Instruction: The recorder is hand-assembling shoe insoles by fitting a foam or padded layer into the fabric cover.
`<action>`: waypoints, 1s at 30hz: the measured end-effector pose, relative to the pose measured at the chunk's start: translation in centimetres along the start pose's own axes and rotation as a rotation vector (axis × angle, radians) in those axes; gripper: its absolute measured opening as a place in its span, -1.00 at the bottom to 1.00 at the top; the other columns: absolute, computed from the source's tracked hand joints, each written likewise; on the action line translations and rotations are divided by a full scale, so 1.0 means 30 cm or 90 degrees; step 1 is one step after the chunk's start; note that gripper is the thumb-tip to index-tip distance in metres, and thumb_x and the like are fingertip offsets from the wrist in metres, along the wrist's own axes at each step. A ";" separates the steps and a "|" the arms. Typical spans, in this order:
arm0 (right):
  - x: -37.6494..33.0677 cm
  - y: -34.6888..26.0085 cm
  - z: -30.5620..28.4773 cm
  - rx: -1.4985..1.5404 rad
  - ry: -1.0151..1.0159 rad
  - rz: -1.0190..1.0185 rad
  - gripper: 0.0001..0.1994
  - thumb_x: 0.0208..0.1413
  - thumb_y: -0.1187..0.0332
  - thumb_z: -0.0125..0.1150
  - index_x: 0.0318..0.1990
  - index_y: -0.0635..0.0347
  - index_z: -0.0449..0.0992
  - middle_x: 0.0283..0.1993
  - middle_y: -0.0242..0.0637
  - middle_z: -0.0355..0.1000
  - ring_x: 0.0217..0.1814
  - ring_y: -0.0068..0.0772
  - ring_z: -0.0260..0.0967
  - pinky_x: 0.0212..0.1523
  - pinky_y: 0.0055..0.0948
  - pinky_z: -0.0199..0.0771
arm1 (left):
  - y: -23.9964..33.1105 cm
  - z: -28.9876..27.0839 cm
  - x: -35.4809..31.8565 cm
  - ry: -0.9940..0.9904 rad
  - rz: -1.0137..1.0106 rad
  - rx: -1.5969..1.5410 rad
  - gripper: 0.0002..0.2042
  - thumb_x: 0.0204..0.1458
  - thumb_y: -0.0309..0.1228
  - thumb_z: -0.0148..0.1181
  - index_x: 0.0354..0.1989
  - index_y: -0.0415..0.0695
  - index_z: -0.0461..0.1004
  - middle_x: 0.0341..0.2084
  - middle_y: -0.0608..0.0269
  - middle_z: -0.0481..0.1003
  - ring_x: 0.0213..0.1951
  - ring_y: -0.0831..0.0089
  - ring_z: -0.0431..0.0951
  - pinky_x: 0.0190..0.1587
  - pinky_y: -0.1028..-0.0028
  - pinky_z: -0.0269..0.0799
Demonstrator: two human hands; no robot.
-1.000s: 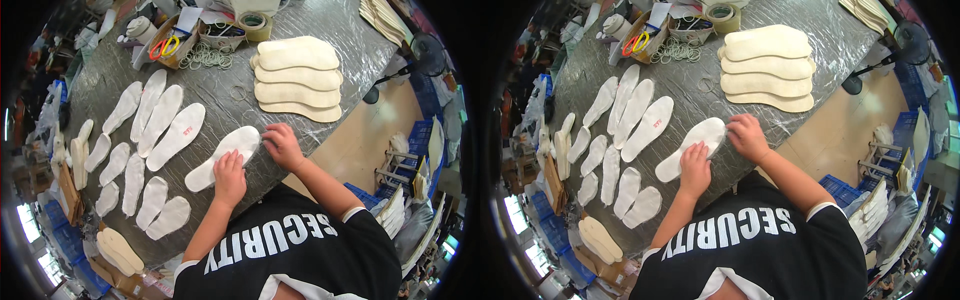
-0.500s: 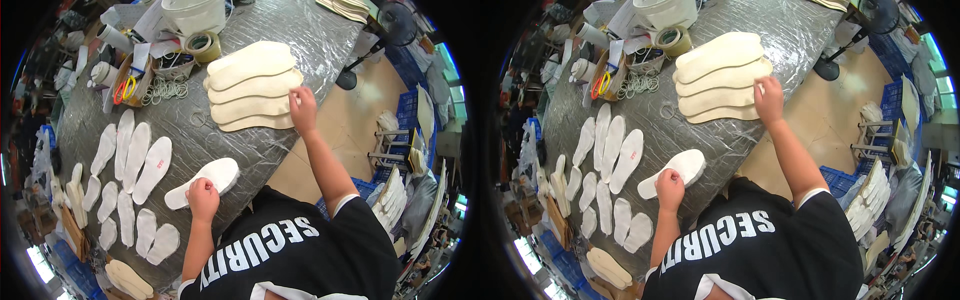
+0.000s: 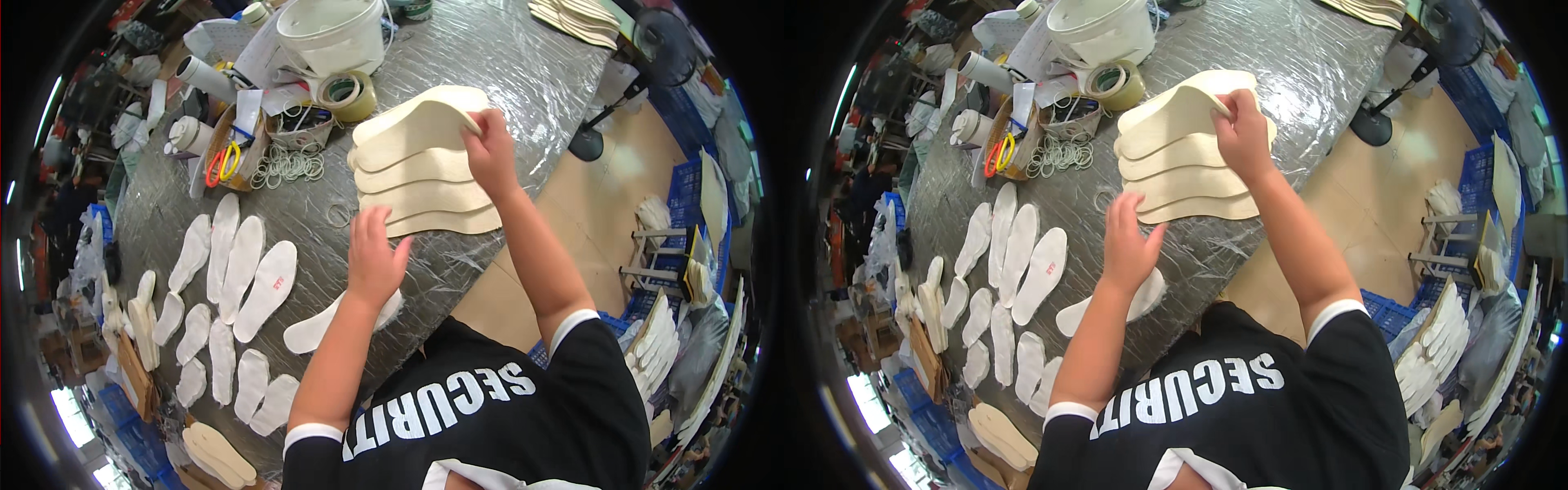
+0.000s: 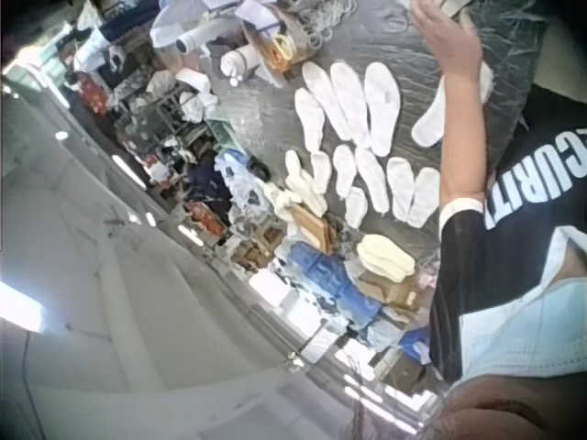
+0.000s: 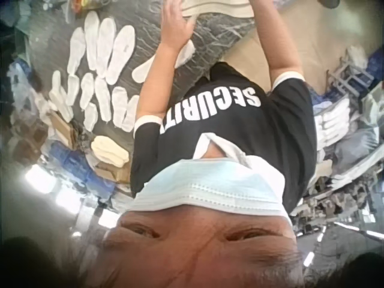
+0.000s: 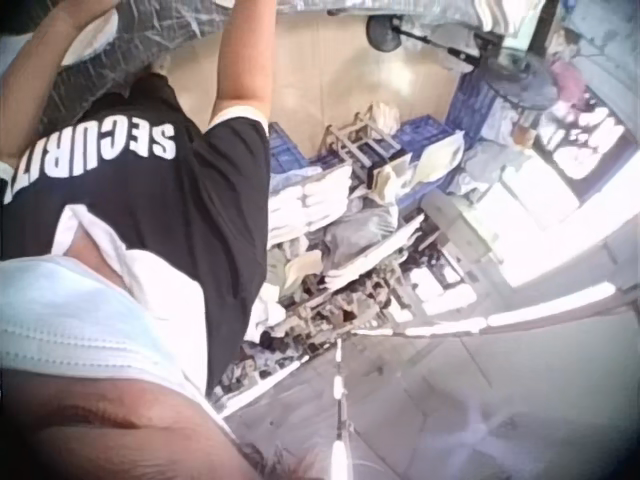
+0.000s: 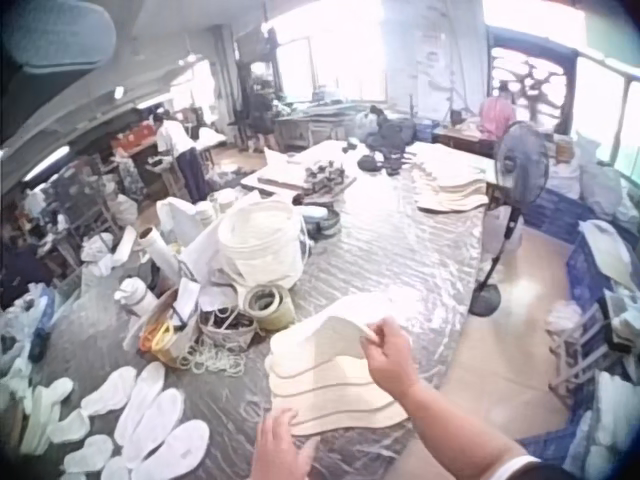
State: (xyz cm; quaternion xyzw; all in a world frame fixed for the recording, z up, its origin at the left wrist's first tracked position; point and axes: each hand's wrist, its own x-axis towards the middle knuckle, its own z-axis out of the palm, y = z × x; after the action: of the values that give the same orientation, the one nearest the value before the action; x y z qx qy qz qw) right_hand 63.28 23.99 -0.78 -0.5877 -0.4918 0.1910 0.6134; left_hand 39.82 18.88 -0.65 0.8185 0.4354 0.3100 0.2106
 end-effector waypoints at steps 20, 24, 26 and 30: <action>-0.499 -0.261 0.128 0.624 -0.255 0.643 -0.76 0.22 0.29 0.11 -0.09 0.27 0.46 -0.37 -0.48 0.41 -0.47 -0.71 0.25 -0.48 -0.64 0.29 | 0.127 -0.392 -0.195 -0.163 -0.029 0.088 -0.37 -0.31 -0.38 0.46 -0.06 -0.20 0.19 -0.02 -0.10 0.29 -0.14 0.00 0.43 -0.16 0.20 0.40; -0.644 -0.219 0.150 0.686 -0.279 0.751 -0.75 0.23 0.32 0.07 -0.03 0.26 0.41 -0.41 -0.47 0.37 -0.56 -0.71 0.20 -0.58 -0.64 0.24 | 0.079 -0.399 -0.309 -0.289 -0.084 0.257 -0.41 -0.44 -0.37 0.49 -0.21 -0.16 0.25 0.03 -0.13 0.24 -0.07 -0.05 0.40 -0.16 0.15 0.39; -0.665 -0.213 0.127 0.415 -0.350 0.630 -0.74 0.24 0.33 0.02 0.01 0.25 0.37 -0.41 -0.43 0.36 -0.59 -0.69 0.22 -0.59 -0.62 0.25 | 0.046 -0.420 -0.345 -0.323 -0.153 0.206 -0.45 -0.45 -0.39 0.47 -0.23 -0.17 0.29 0.01 -0.11 0.26 -0.05 -0.05 0.38 -0.14 0.16 0.41; -0.708 -0.177 0.084 0.233 -0.331 0.677 -0.62 0.27 0.45 -0.17 0.24 0.27 0.17 -0.38 -0.36 0.30 -0.67 -0.67 0.20 -0.62 -0.63 0.26 | -0.038 -0.455 -0.391 -0.351 -0.165 0.162 -0.44 -0.44 -0.41 0.43 -0.15 -0.20 0.35 0.00 -0.06 0.30 -0.04 -0.03 0.39 -0.08 0.19 0.41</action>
State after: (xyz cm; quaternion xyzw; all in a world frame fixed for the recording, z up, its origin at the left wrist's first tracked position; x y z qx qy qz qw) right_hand 49.94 6.83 -4.45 -0.5717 -0.2238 0.6890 0.3851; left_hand 24.71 10.62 4.68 0.8290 0.4978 -0.0094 0.2547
